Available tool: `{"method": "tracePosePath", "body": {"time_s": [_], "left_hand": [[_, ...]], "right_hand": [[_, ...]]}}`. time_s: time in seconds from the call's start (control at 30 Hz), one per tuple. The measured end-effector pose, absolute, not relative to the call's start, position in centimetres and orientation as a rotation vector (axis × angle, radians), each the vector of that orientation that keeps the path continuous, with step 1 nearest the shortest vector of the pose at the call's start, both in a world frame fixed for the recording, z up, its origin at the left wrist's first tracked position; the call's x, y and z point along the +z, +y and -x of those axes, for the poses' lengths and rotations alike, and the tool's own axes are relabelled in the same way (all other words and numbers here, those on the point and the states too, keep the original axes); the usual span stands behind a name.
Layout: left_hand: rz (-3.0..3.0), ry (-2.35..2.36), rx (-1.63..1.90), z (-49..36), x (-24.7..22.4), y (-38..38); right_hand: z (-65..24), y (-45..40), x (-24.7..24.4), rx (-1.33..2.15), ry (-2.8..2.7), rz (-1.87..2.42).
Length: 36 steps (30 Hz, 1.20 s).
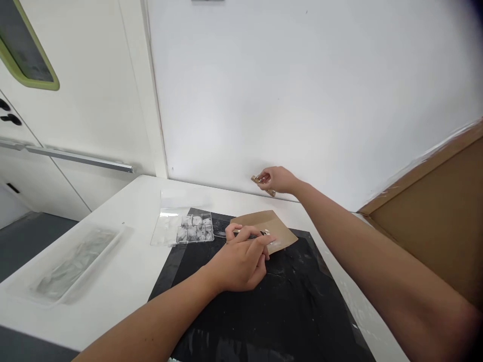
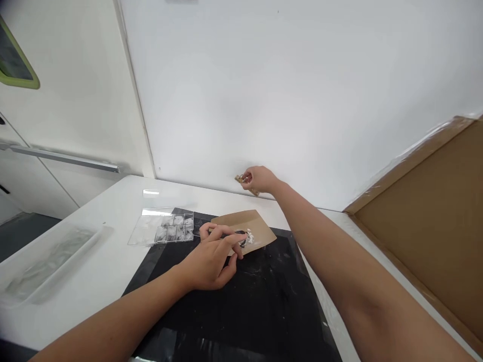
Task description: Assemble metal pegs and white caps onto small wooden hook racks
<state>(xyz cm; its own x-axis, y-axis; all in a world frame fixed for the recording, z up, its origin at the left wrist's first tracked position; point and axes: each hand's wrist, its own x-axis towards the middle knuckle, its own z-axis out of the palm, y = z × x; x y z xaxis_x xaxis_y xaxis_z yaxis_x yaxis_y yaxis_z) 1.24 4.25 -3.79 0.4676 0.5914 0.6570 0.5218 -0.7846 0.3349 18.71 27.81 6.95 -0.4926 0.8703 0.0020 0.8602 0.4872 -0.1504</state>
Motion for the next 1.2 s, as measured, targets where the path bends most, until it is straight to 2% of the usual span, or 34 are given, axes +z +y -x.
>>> {"method": "tracePosePath", "body": {"time_s": [0.17, 0.3, 0.4, 0.5, 0.7, 0.83, 1.07, 1.2], "left_hand": [[-2.607, 0.971, 1.275, -1.2, -4.1, 4.4], [-2.528, 0.974, 1.487, -1.3, -3.7, 4.3], [-2.446, 1.027, 1.659, -1.3, -3.3, 4.1], [-2.399, 1.077, 1.703, -1.1, -3.3, 4.1], [-2.492, 1.059, 1.456, -0.7, -3.6, 4.4], [-2.633, 0.958, 1.250, -0.5, -3.6, 4.5], [-2.698, 0.770, 0.898, -0.4, -3.1, 4.4], [-2.656, 0.690, 0.805, -0.5, -2.3, 4.1]], "right_hand": [[-18.7, 23.6, 10.7, 0.293, -2.701, 1.398], [-20.2, 17.7, 12.5, 0.378, -2.787, 1.245], [-22.0, 12.7, 12.3, 0.341, -2.831, 1.059], [-23.4, 8.2, 10.0, 0.379, -2.893, 1.045], [-23.2, 2.8, 2.9, 0.606, -2.927, 0.990], [-22.8, 2.6, -0.4, 0.595, -2.845, 0.974], [-24.1, 3.9, -2.1, 0.671, -2.730, 0.901], [-24.8, 3.9, -1.8, 0.543, -2.696, 0.968]]}}
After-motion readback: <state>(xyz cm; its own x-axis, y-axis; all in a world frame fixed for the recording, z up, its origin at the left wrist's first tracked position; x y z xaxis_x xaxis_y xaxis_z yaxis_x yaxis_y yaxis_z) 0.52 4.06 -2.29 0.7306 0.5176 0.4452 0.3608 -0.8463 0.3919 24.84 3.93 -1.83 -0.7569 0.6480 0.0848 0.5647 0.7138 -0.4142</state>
